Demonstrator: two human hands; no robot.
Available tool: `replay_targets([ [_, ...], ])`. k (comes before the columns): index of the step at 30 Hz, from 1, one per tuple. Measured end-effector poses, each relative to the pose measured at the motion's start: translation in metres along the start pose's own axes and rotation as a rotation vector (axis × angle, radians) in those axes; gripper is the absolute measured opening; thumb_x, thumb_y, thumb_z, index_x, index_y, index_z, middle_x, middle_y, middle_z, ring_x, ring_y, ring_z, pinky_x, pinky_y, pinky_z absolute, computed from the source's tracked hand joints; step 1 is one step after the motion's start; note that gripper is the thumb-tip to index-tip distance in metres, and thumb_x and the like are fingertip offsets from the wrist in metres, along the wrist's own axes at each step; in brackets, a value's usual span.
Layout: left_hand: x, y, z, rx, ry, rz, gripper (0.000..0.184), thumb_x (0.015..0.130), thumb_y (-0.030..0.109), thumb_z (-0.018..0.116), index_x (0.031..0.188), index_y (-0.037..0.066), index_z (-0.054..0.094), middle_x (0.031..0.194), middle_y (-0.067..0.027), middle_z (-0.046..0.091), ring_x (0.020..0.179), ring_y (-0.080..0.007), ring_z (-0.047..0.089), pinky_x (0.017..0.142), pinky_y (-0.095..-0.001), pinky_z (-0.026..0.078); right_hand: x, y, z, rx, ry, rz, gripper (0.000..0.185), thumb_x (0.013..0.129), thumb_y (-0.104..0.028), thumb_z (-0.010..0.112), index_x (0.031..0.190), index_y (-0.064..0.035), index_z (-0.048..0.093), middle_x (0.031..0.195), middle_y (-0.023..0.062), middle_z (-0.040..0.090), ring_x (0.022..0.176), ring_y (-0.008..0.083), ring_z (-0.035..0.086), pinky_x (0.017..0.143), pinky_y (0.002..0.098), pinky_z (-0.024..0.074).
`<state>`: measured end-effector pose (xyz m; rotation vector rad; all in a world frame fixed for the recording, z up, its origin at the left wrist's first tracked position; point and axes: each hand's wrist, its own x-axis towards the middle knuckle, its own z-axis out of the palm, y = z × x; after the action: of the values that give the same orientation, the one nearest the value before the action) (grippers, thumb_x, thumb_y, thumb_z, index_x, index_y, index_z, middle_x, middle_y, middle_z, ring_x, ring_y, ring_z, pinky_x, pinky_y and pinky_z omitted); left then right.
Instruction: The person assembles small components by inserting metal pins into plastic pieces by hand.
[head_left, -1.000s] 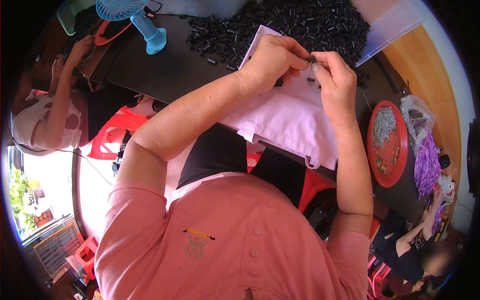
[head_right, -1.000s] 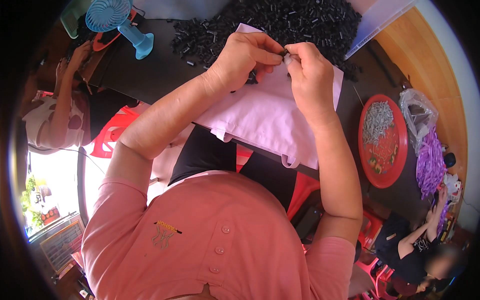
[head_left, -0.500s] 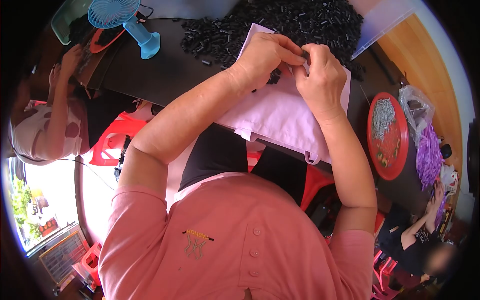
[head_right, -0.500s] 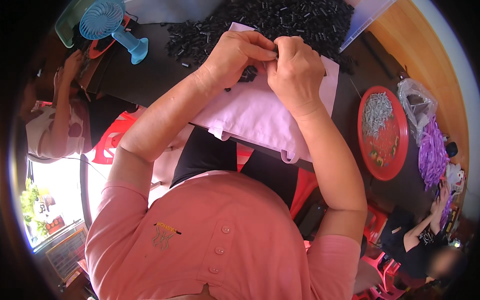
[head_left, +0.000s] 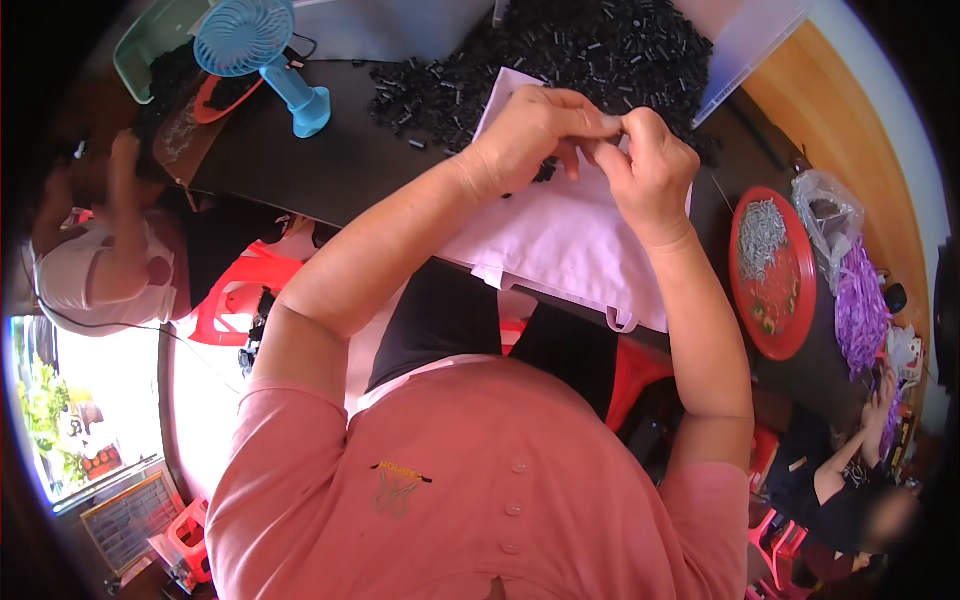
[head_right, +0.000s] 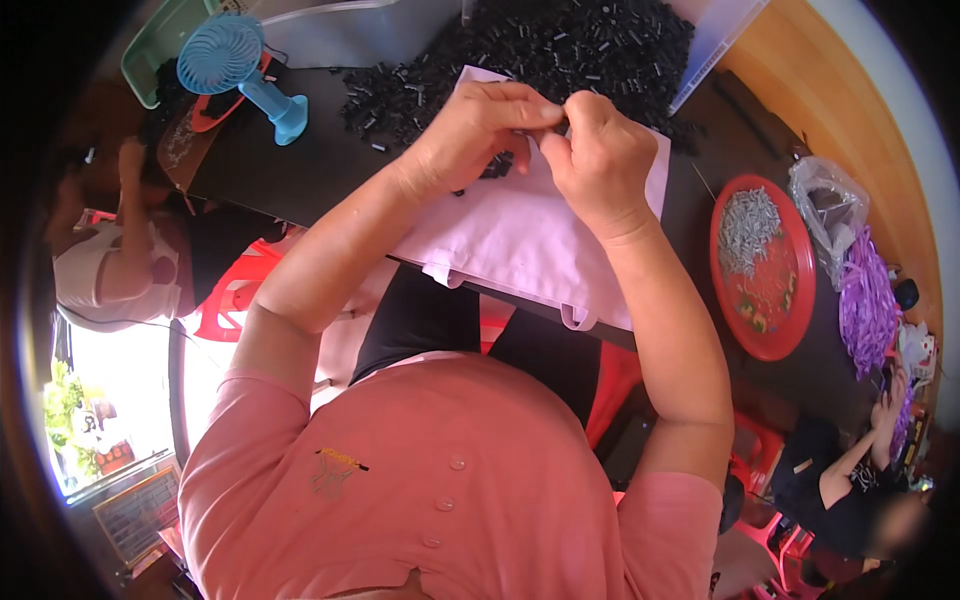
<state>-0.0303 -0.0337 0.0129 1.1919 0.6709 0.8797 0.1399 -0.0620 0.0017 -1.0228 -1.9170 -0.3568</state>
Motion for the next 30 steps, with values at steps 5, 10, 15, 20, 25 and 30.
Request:
replay_targets([
  [5,0.002,-0.002,-0.002,0.141,0.105,0.126,0.018,0.085,0.014,0.073,0.086,-0.004,0.069,0.077,-0.0084,0.067,0.064,-0.0163,0.063,0.055,-0.0282,0.05,0.002,0.009,0.012,0.153,0.018,-0.016,0.029,0.072,-0.011,0.077,0.097,-0.0079,0.062,0.069,0.0048,0.058,0.059,0.0233,0.059,0.053,0.0346,0.0467],
  [10,-0.007,0.076,-0.027,0.318,0.287,0.576,0.014,0.082,0.011,0.07,0.083,-0.003,0.07,0.076,-0.0115,0.068,0.064,-0.0188,0.065,0.054,-0.0288,0.051,0.005,0.025,-0.009,0.183,0.091,0.269,0.035,0.078,-0.019,0.081,0.108,-0.0093,0.065,0.062,0.0025,0.057,0.055,0.0175,0.058,0.054,0.0312,0.0466],
  [15,0.027,0.157,-0.088,0.862,0.649,0.643,0.018,0.08,0.014,0.074,0.082,-0.003,0.068,0.073,-0.0115,0.065,0.058,-0.0192,0.061,0.051,-0.0293,0.047,0.005,0.042,-0.016,0.251,0.198,0.358,0.019,0.081,-0.011,0.077,0.096,-0.0076,0.067,0.059,0.0028,0.056,0.052,0.0141,0.055,0.053,0.0281,0.045],
  [20,0.018,0.09,-0.045,1.194,0.436,0.772,0.019,0.075,0.012,0.073,0.087,-0.003,0.07,0.08,-0.0142,0.068,0.064,-0.0225,0.064,0.059,-0.0314,0.05,0.005,0.042,-0.02,0.293,0.222,0.382,0.013,0.081,-0.01,0.076,0.091,-0.0082,0.068,0.061,0.0036,0.061,0.053,0.0139,0.057,0.054,0.0277,0.0454],
  [25,0.026,-0.002,0.0,1.303,-0.083,0.773,0.01,0.078,0.012,0.069,0.085,0.004,0.068,0.084,-0.0096,0.062,0.081,-0.0307,0.064,0.072,-0.0393,0.052,0.001,0.054,-0.016,0.252,0.178,0.422,0.012,0.08,-0.013,0.076,0.09,-0.0097,0.07,0.064,0.0038,0.065,0.054,0.0144,0.06,0.054,0.0284,0.0469],
  [30,0.042,-0.036,0.016,1.579,-0.118,0.552,0.01,0.081,0.013,0.066,0.088,0.005,0.068,0.089,-0.0108,0.064,0.086,-0.0319,0.065,0.073,-0.0423,0.052,0.0,0.055,-0.017,0.243,0.139,0.454,0.012,0.08,-0.014,0.076,0.09,-0.0107,0.07,0.066,0.004,0.067,0.056,0.0158,0.062,0.055,0.0295,0.0481],
])
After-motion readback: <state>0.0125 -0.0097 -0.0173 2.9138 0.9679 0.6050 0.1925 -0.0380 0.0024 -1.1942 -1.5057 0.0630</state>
